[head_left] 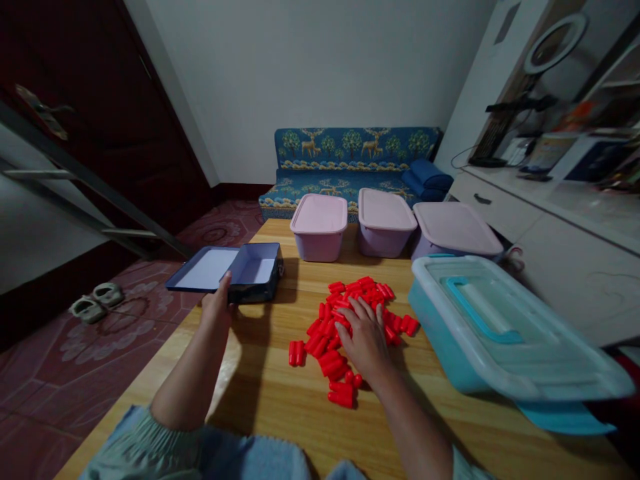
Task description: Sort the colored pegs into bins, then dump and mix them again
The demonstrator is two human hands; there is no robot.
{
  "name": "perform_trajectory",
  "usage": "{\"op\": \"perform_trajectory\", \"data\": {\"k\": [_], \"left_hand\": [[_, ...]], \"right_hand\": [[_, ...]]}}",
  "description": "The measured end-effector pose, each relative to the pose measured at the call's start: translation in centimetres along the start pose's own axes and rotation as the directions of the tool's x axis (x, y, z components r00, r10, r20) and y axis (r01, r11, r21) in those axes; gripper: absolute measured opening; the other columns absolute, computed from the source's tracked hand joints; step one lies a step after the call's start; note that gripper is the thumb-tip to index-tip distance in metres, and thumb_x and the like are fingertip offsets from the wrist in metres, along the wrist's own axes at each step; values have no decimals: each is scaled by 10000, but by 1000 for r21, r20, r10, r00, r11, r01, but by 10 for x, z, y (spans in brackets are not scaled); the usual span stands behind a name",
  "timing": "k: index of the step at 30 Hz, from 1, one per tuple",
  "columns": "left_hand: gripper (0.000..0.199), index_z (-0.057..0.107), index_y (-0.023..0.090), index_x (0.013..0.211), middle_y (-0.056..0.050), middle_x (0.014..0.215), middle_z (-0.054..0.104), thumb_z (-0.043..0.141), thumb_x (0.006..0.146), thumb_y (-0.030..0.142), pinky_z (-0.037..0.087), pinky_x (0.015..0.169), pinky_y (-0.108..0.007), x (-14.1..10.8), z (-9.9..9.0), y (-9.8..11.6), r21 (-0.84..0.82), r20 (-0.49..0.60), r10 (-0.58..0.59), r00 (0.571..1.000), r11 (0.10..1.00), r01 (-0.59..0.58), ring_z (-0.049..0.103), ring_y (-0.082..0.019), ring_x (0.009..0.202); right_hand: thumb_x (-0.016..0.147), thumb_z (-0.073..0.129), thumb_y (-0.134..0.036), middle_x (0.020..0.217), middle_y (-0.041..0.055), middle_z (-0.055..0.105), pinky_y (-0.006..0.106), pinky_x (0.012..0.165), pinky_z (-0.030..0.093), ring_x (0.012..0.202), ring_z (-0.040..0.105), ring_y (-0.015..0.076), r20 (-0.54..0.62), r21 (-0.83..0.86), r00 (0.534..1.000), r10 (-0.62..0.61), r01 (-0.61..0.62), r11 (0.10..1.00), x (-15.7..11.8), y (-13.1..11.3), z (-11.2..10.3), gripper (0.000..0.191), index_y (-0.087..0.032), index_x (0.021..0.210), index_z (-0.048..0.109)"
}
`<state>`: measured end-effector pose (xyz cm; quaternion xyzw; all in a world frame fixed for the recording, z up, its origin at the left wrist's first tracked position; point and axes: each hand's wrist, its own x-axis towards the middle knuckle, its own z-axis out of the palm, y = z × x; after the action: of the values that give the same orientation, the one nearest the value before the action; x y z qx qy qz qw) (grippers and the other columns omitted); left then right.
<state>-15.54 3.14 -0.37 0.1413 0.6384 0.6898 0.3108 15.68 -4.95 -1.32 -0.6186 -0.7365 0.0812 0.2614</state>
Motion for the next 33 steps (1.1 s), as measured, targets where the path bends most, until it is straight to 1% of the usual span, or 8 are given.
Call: {"op": "perform_trajectory", "data": {"k": [2, 5, 9, 15, 19, 22, 27, 33], "left_hand": [[296, 596, 123, 816, -15, 747, 618, 788, 606, 206, 508, 621, -249, -1, 0, -2, -1, -12, 35, 999, 999, -35, 599, -134, 662], [216, 597, 104, 752, -9, 702, 608, 745, 602, 149, 486, 599, -236, 0, 0, -2, 38, -18, 49, 999, 998, -49, 579, -125, 630], [216, 581, 108, 707, 10, 629, 565, 758, 606, 183, 495, 615, -261, 5, 1, 2, 125, -41, 26, 999, 992, -20, 570, -144, 632], [294, 596, 117, 819, -25, 750, 632, 773, 600, 202, 537, 773, -311, 10, 0, -5, 123, -37, 152, 988, 982, -146, 637, -180, 783], [282, 619, 126, 865, -70, 808, 674, 742, 638, 239, 542, 836, -339, 10, -2, -8, 138, 4, 192, 981, 972, -190, 668, -228, 894], [297, 633, 128, 868, -84, 834, 689, 756, 626, 249, 542, 850, -336, 10, -4, -8, 173, 14, 187, 982, 967, -186, 672, -244, 932], [310, 634, 124, 863, -86, 870, 692, 765, 633, 285, 537, 872, -337, 13, -5, -11, 161, 2, 155, 988, 975, -153, 677, -237, 938], [340, 639, 129, 898, -87, 899, 701, 758, 634, 306, 549, 834, -324, 18, -6, -16, 152, 23, 176, 984, 972, -177, 683, -232, 923]], "right_hand": [[890, 555, -260, 1389, 74, 565, 559, 1193, 97, 1360, 418, 272, 6, 2, 1000, 0, 0, 1000, 0, -1, -1, 281, -249, 1134, 694], [888, 558, -265, 1385, 74, 566, 562, 1188, 117, 1354, 423, 273, 4, 7, 1000, -3, 3, 1000, 0, 0, 0, 277, -248, 1130, 692], [888, 557, -265, 1390, 75, 562, 570, 1180, 128, 1348, 427, 276, 5, 18, 1000, -2, 2, 1000, 0, 1, 1, 284, -252, 1139, 688], [895, 546, -263, 1386, 68, 565, 571, 1182, 110, 1348, 422, 278, 10, 26, 1000, 3, -3, 1000, 0, 2, 2, 288, -253, 1143, 691], [900, 543, -280, 1393, 74, 558, 571, 1184, 104, 1344, 424, 282, 19, 34, 1000, -3, 3, 999, 0, 3, 1, 302, -252, 1165, 685], [904, 538, -280, 1395, 79, 557, 570, 1186, 98, 1346, 423, 282, 24, 34, 1000, 1, -2, 999, 0, 2, 0, 303, -246, 1166, 685], [895, 554, -273, 1398, 77, 554, 572, 1185, 108, 1345, 424, 285, 18, 25, 1000, 1, -2, 1000, 0, 2, 0, 298, -248, 1161, 687], [892, 558, -270, 1392, 76, 560, 569, 1186, 109, 1343, 430, 280, 14, 16, 1000, -4, 4, 1000, 0, 3, 3, 296, -255, 1158, 687]]}}
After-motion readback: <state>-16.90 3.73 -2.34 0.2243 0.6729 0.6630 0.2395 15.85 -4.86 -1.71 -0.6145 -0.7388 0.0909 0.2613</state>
